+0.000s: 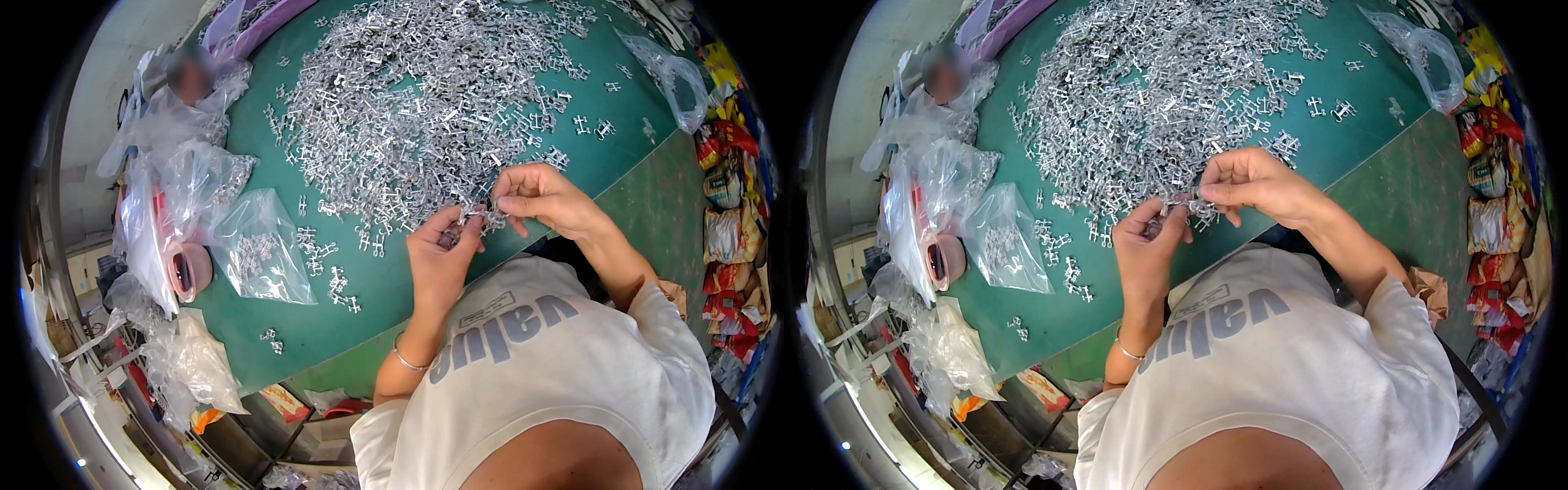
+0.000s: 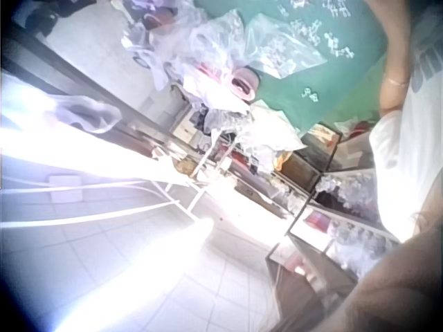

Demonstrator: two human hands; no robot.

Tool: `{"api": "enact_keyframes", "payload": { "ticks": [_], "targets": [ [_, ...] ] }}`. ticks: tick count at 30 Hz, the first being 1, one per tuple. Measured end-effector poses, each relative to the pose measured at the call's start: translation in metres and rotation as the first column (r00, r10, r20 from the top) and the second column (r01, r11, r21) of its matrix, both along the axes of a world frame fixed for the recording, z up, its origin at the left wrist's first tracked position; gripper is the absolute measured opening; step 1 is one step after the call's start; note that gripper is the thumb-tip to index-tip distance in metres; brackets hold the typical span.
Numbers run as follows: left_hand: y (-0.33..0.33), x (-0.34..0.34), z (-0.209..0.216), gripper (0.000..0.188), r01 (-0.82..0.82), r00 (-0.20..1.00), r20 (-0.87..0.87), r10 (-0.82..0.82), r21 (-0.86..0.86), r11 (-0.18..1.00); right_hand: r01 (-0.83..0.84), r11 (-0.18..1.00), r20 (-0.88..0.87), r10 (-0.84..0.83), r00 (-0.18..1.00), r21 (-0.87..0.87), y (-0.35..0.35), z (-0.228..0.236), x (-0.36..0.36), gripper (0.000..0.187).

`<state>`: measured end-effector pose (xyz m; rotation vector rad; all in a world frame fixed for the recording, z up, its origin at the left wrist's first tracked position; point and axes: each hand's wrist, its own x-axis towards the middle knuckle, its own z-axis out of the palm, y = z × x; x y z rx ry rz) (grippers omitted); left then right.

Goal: The person sorts small metal H-shaped components by hand, picking them from a large pile on a green tabletop and placing them into a plastic bag.

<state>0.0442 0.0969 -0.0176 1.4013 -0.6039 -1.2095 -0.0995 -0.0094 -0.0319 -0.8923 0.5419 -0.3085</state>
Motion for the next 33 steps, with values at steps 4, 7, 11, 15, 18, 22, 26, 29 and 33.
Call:
{"api": "enact_keyframes", "payload": {
  "ticks": [4,7,11,15,18,22,26,29,33],
  "targets": [
    [0.0,0.003,0.003,0.014,0.115,0.991,0.058,-0.117,0.042,0.992,-0.066,0.998,0.046,0.067,0.997,-0.023,-0.004,-0.001,-0.001,0.011],
    [-0.001,0.008,0.002,0.013,0.186,0.982,0.003,-0.187,0.1,0.977,-0.156,0.987,0.069,0.154,0.986,0.029,-0.006,-0.006,-0.003,0.011],
    [-0.005,0.011,-0.009,0.011,0.131,0.966,-0.235,-0.106,0.095,0.987,-0.067,0.938,-0.1,0.034,0.994,-0.341,-0.002,-0.001,-0.002,0.011],
    [-0.004,0.012,-0.015,0.012,0.132,0.975,-0.191,-0.117,0.066,0.989,-0.032,0.719,-0.059,-0.013,0.998,-0.695,-0.004,0.001,-0.002,0.013],
    [-0.004,0.011,-0.011,0.01,0.14,0.983,-0.124,-0.133,0.05,0.989,0.002,0.836,-0.11,-0.075,0.991,-0.549,0.0,0.001,-0.001,0.013],
    [-0.003,0.006,-0.004,0.008,0.108,0.994,0.012,-0.108,0.051,0.993,0.023,0.959,-0.158,-0.07,0.985,-0.283,0.001,0.004,0.0,0.013],
    [-0.004,0.008,0.008,0.004,0.165,0.972,0.149,-0.184,0.135,0.977,0.006,0.954,-0.065,-0.026,0.998,-0.3,-0.002,-0.007,-0.001,0.012],
    [0.002,0.003,-0.01,0.006,0.167,0.852,0.522,-0.049,-0.182,0.969,-0.059,0.98,-0.16,0.028,0.987,-0.191,-0.006,0.004,-0.001,0.008],
    [0.003,0.002,-0.014,0.006,0.089,0.919,0.392,-0.042,-0.102,0.991,0.053,0.944,-0.065,-0.078,0.995,-0.326,0.004,0.006,0.004,0.006]
  ]
}}
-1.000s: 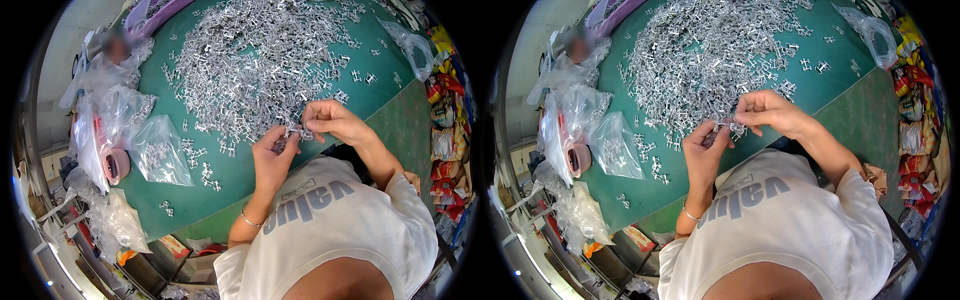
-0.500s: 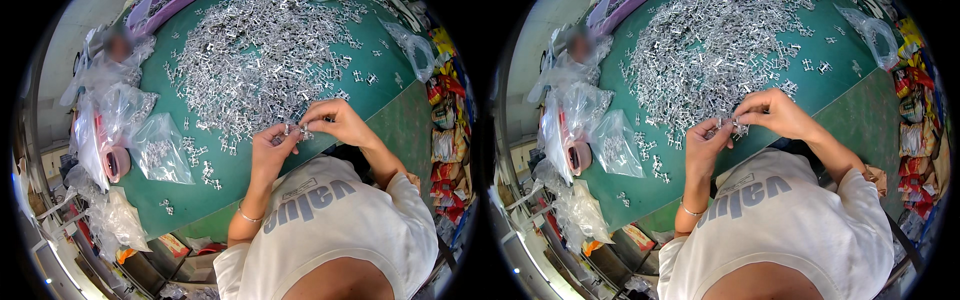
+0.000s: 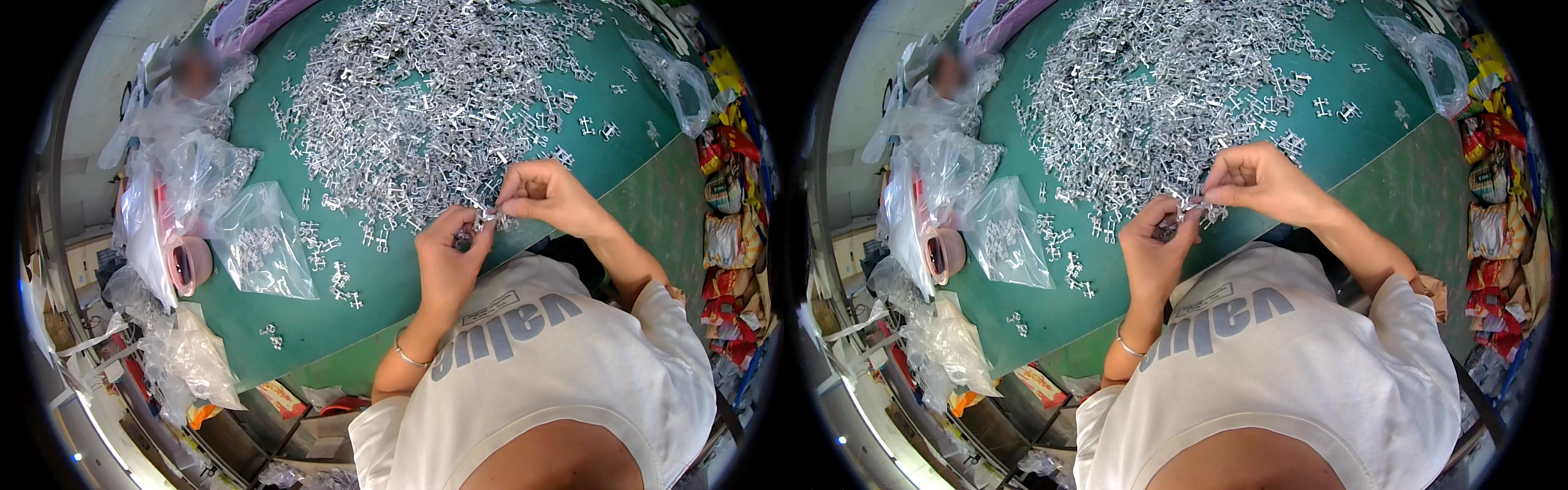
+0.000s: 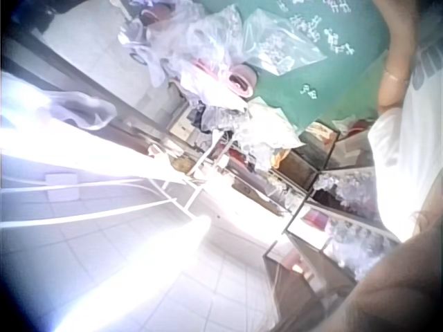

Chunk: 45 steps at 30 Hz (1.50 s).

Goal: The person sorts small metal H-shaped components by hand, picking them from a large pile on a green tabletop and placing them into a plastic bag.

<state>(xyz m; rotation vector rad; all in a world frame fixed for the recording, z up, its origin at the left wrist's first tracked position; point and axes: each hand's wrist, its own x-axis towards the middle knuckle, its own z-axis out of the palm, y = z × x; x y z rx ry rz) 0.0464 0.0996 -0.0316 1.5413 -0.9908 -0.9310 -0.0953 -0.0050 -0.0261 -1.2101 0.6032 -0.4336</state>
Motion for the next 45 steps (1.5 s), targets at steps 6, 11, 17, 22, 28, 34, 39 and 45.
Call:
{"api": "enact_keyframes", "payload": {
  "ticks": [6,11,17,22,28,34,39,45],
  "targets": [
    [0.003,0.007,-0.002,0.004,0.06,0.998,0.018,-0.062,0.092,0.994,-0.03,0.949,-0.175,-0.026,0.984,-0.315,0.001,0.009,0.003,0.005],
    [-0.002,0.013,0.018,0.005,0.152,0.947,-0.314,-0.074,0.23,0.961,-0.038,0.745,-0.043,0.013,0.999,-0.666,0.0,0.018,0.0,0.005],
    [0.002,-0.007,0.005,0.008,-0.026,0.943,0.321,0.089,-0.194,0.981,0.073,0.982,-0.169,-0.102,0.98,-0.172,0.006,0.006,0.002,0.006],
    [-0.001,-0.006,-0.001,0.007,-0.033,0.965,0.251,0.081,-0.189,0.981,0.125,0.967,-0.119,-0.154,0.981,-0.221,0.012,0.007,0.005,0.005],
    [-0.003,0.011,0.005,0.009,0.123,0.947,-0.316,-0.057,0.193,0.973,-0.023,0.898,-0.125,-0.035,0.992,-0.44,0.003,0.003,0.0,0.007],
    [-0.003,0.0,-0.003,0.01,-0.071,0.965,-0.244,0.1,0.125,0.99,-0.045,0.999,-0.159,0.044,0.986,-0.008,0.0,-0.003,-0.002,0.011],
    [-0.001,0.006,-0.01,0.008,0.014,0.998,-0.065,-0.008,0.097,0.995,0.038,0.962,-0.058,-0.056,0.997,-0.269,0.005,-0.008,0.0,0.012],
    [0.0,0.004,-0.004,0.009,0.008,0.985,-0.17,0.011,0.108,0.994,-0.035,0.907,-0.149,-0.031,0.988,-0.42,0.003,-0.002,-0.001,0.01]
  ]
}}
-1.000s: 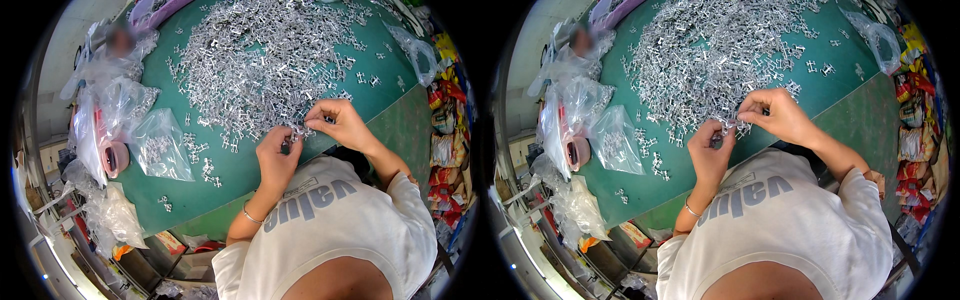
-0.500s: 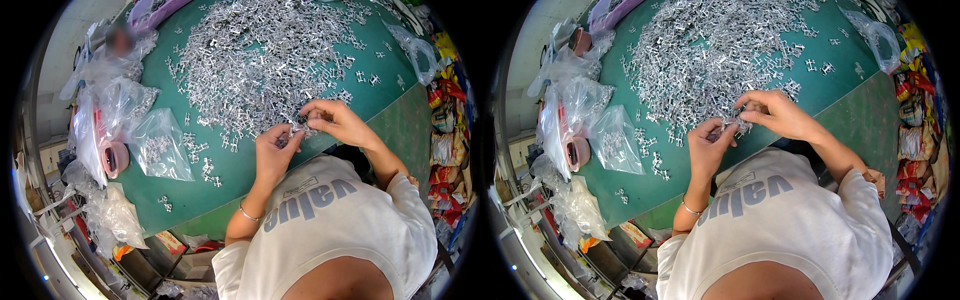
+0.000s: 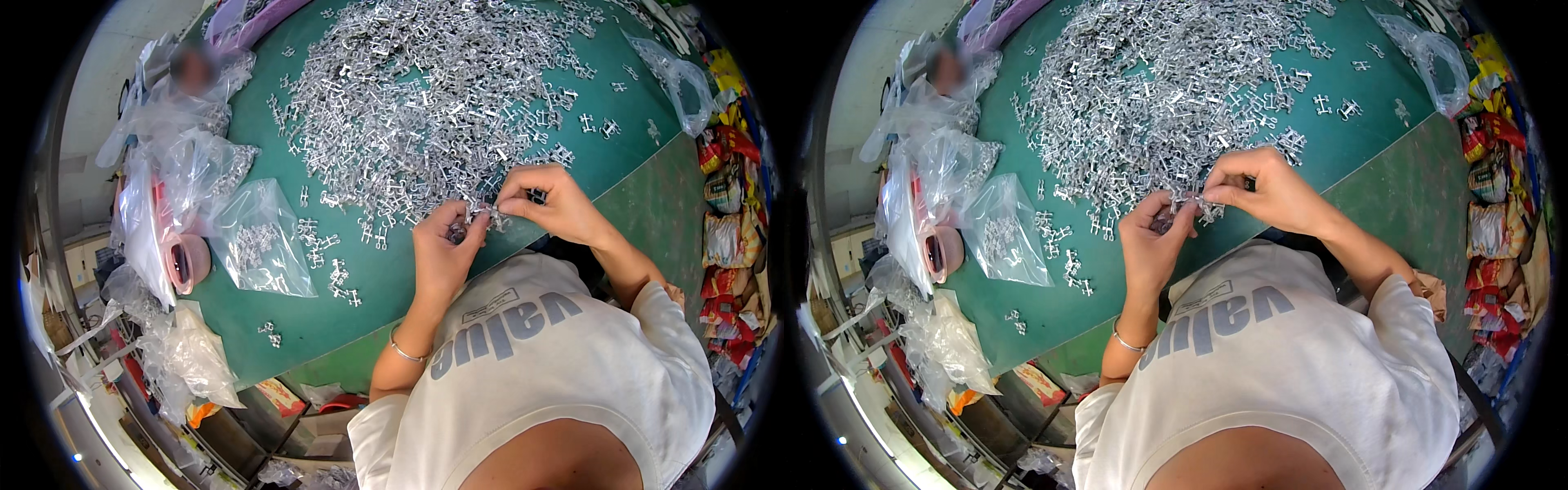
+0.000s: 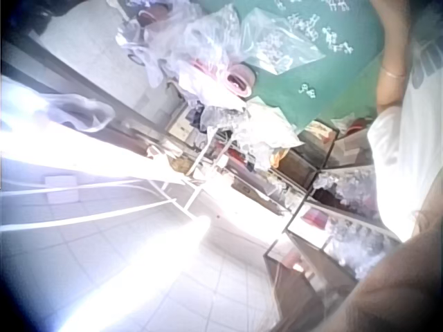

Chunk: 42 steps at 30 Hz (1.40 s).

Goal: The person sorts small metal H-shaped components by hand, picking them from a large pile on a green tabletop and placing them into a plastic bag.

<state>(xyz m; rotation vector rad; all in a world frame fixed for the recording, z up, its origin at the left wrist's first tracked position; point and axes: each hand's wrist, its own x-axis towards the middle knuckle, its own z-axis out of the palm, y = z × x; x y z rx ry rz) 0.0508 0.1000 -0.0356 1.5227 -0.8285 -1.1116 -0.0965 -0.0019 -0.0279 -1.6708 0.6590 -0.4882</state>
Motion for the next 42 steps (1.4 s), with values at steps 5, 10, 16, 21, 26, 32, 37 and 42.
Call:
{"api": "enact_keyframes", "payload": {
  "ticks": [5,10,16,21,26,32,37,42],
  "targets": [
    [-0.001,-0.007,0.001,0.008,-0.109,0.993,-0.04,0.109,-0.015,0.994,0.127,0.992,-0.028,-0.127,0.992,-0.004,0.012,0.012,0.006,0.014],
    [0.002,-0.009,-0.008,0.007,-0.147,0.971,0.169,0.166,-0.123,0.982,0.175,0.922,-0.031,-0.197,0.98,-0.345,0.022,0.009,0.007,0.019],
    [0.002,-0.012,-0.001,0.008,-0.207,0.966,0.14,0.219,-0.095,0.974,0.254,0.687,0.204,-0.156,0.966,-0.681,0.026,-0.005,0.011,0.018],
    [-0.002,-0.012,0.013,0.008,-0.221,0.969,-0.124,0.216,-0.025,0.975,0.296,0.653,0.362,-0.035,0.932,-0.698,0.016,-0.022,0.011,0.02],
    [0.004,-0.015,-0.011,0.008,-0.144,0.921,0.303,0.243,-0.316,0.938,0.381,0.694,0.471,-0.069,0.88,-0.61,0.021,-0.031,0.016,0.022],
    [-0.001,-0.011,0.002,0.007,-0.134,0.966,-0.218,0.142,0.049,0.99,0.385,0.735,0.418,-0.152,0.896,-0.558,0.021,-0.027,0.009,0.019],
    [-0.001,-0.016,0.002,0.008,-0.233,0.958,-0.177,0.225,-0.024,0.972,0.407,0.831,0.428,-0.233,0.873,-0.379,0.022,-0.025,0.011,0.017],
    [0.0,-0.025,-0.02,0.012,-0.204,0.954,0.154,0.256,-0.289,0.935,0.294,0.924,0.299,-0.216,0.929,-0.245,0.024,-0.02,0.006,0.016]
  ]
}}
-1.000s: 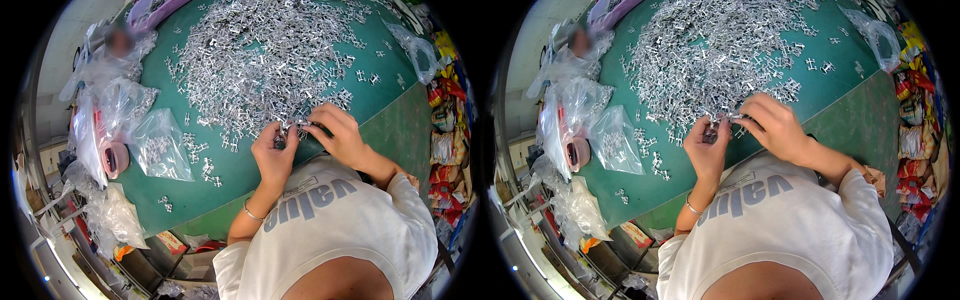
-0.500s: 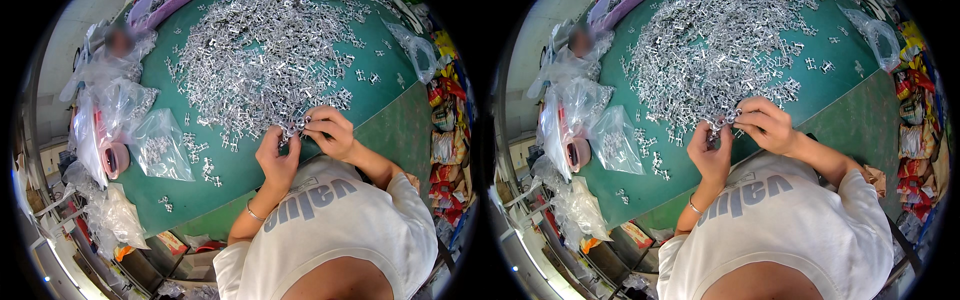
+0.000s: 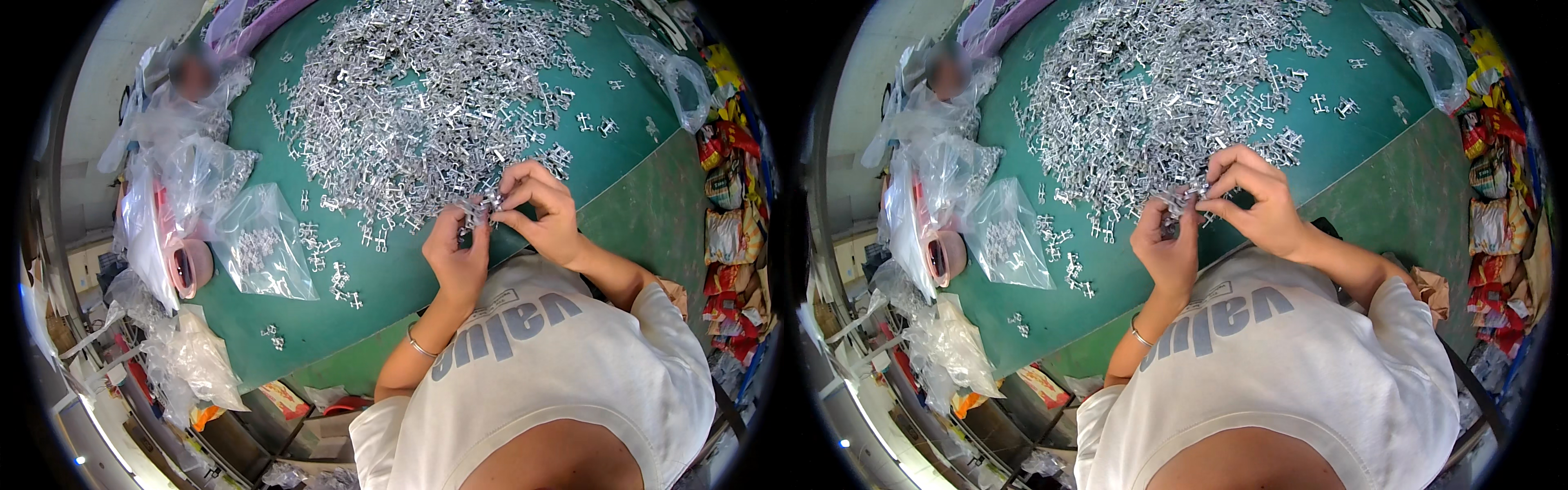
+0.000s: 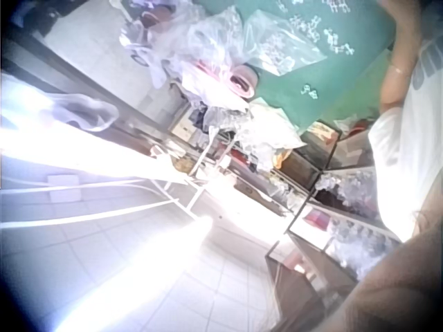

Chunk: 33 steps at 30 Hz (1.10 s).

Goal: The person sorts small metal H-shaped components by hand, picking them from a large pile on a green tabletop and placing them into a plastic bag.

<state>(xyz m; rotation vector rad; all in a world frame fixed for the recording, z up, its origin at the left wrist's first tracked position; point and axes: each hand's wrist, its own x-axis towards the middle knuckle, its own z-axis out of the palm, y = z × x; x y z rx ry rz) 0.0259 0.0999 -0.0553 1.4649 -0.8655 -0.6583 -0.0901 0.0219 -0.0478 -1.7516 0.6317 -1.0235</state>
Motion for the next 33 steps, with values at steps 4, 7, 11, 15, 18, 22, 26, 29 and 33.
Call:
{"api": "enact_keyframes", "payload": {
  "ticks": [4,7,11,15,18,22,26,29,33],
  "targets": [
    [-0.002,0.0,-0.001,0.012,0.079,0.977,0.2,-0.072,-0.028,0.996,0.031,0.998,0.052,-0.033,0.998,0.056,-0.005,-0.001,-0.001,0.018],
    [-0.006,-0.001,0.007,0.01,0.063,0.996,-0.076,-0.056,0.101,0.993,0.034,0.962,0.146,-0.076,0.986,0.27,0.0,0.004,0.003,0.024],
    [-0.01,0.004,0.015,0.011,0.114,0.907,-0.421,-0.03,0.176,0.978,-0.154,0.903,0.011,0.164,0.986,0.402,-0.013,0.007,-0.009,0.025],
    [-0.01,0.008,0.013,0.011,0.221,0.833,-0.545,-0.1,0.163,0.962,-0.262,0.699,0.07,0.291,0.954,0.665,-0.025,0.013,-0.011,0.023],
    [-0.007,0.012,0.01,0.011,0.289,0.756,-0.634,-0.162,0.102,0.952,-0.333,0.579,0.126,0.368,0.921,0.744,-0.031,0.007,-0.015,0.019],
    [-0.008,0.017,0.016,0.011,0.388,0.616,-0.769,-0.172,0.105,0.916,-0.387,0.509,0.276,0.283,0.919,0.768,-0.026,0.007,-0.015,0.015],
    [-0.006,0.02,0.022,0.01,0.433,0.618,-0.762,-0.194,0.123,0.893,-0.323,0.65,0.212,0.246,0.946,0.688,-0.02,0.012,-0.011,0.011],
    [-0.006,0.021,0.022,0.009,0.436,0.613,-0.765,-0.197,0.12,0.892,-0.333,0.715,0.212,0.258,0.943,0.615,-0.02,0.015,-0.011,0.009],
    [-0.007,0.024,0.026,0.009,0.429,0.529,-0.83,-0.177,0.082,0.899,-0.34,0.901,0.32,0.25,0.914,0.269,-0.017,0.006,-0.008,0.008]
  ]
}}
